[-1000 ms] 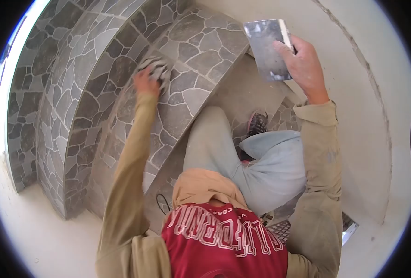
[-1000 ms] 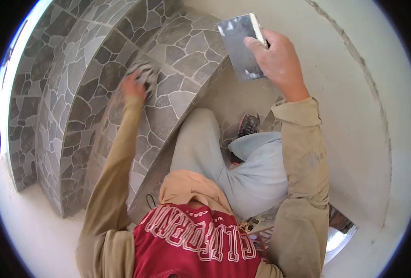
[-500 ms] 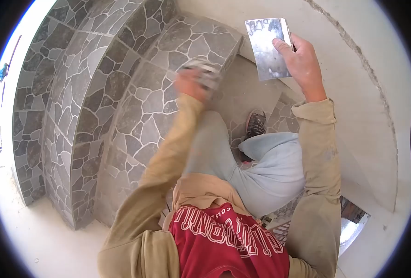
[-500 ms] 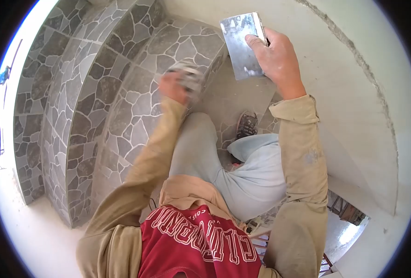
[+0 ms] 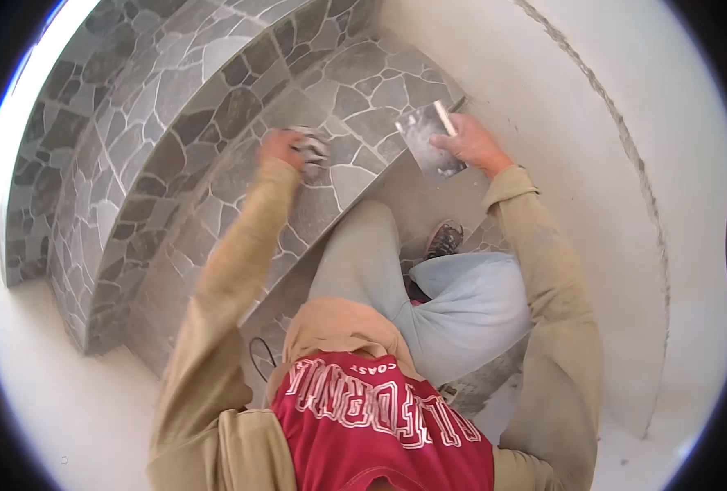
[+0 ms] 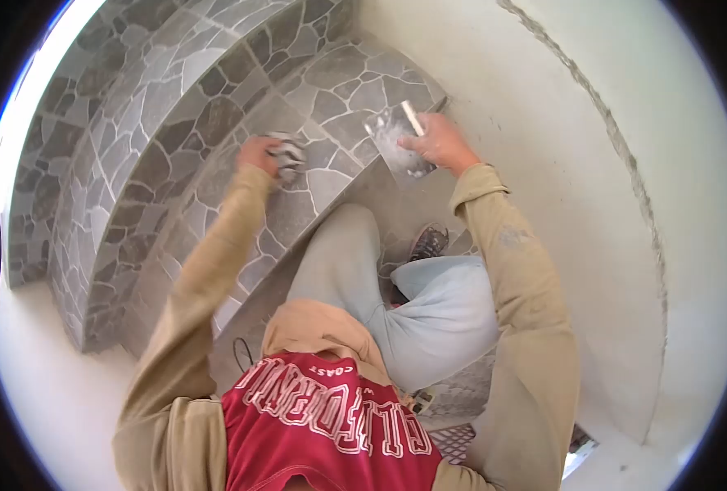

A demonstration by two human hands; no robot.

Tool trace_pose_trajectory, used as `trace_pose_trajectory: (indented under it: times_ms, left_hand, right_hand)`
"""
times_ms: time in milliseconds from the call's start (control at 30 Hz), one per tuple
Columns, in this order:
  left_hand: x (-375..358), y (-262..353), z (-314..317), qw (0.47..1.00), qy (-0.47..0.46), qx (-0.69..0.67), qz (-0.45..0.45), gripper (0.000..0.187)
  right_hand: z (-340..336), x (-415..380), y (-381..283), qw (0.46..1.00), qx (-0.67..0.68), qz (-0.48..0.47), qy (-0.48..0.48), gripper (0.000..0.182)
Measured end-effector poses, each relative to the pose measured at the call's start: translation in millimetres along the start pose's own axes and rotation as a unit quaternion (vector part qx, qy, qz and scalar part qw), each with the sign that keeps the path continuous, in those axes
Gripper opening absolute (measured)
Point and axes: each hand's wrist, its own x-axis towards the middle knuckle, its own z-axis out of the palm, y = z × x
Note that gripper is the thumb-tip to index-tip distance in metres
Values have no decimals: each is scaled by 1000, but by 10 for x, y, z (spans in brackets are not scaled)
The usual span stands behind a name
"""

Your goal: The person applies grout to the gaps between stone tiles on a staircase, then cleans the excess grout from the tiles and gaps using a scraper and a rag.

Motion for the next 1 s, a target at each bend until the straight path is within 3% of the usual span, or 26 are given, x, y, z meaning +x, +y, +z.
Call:
trace_pose_trajectory:
  times_ms: [33, 100, 167, 300, 400, 500, 567, 633, 700, 733, 800, 900, 933, 1000]
  left_hand:
    - [57, -396, -107, 996, -67, 44, -47, 30]
    - [24, -691, -296, 984, -57, 146, -82, 27]
    - [-39, -721, -274, 989, -14, 127, -69, 24]
    - [-109, -742, -280, 997, 42, 65, -5, 17]
    - [-129, -734, -289, 997, 56, 60, 8, 18]
    - [-96, -722, -307, 995, 48, 83, 17, 17]
    - [-132, -741, -283, 995, 42, 93, 17, 16]
    - [-86, -728, -253, 993, 61, 97, -1, 12]
    - [-78, -710, -276, 994, 56, 89, 0, 12]
    - [-84, -704, -279, 995, 49, 85, 0, 11]
    - [-56, -714, -243, 993, 64, 96, 2, 11]
    - [-105, -755, -229, 992, 74, 105, 7, 12]
    - [-75, -753, -231, 992, 74, 102, 16, 12]
    - [-65, -708, -257, 993, 64, 100, 7, 12]
  right_hand:
    - [88, 94, 29, 994, -100, -3, -43, 33]
    - [296, 361, 279, 993, -110, -35, -37, 36]
    - [365, 636, 493, 979, -195, -61, -20, 39]
    - [572, 847, 679, 988, -143, 3, -54, 44]
    - [853, 885, 693, 984, -141, -56, -93, 47]
    - [668, 942, 675, 976, -210, -56, -31, 47]
    - [481, 980, 573, 994, -80, 63, -29, 49]
    - [680, 1015, 880, 987, -161, -8, -17, 46]
    - [820, 858, 658, 967, -235, -95, -14, 45]
    - [714, 888, 646, 967, -236, -93, -13, 45]
    - [523, 976, 697, 995, -40, 84, -30, 45]
    - [666, 913, 684, 989, -107, 87, -55, 47]
    - [858, 819, 676, 958, -239, -157, -11, 44]
    - [743, 1003, 901, 957, -257, -133, 10, 45]
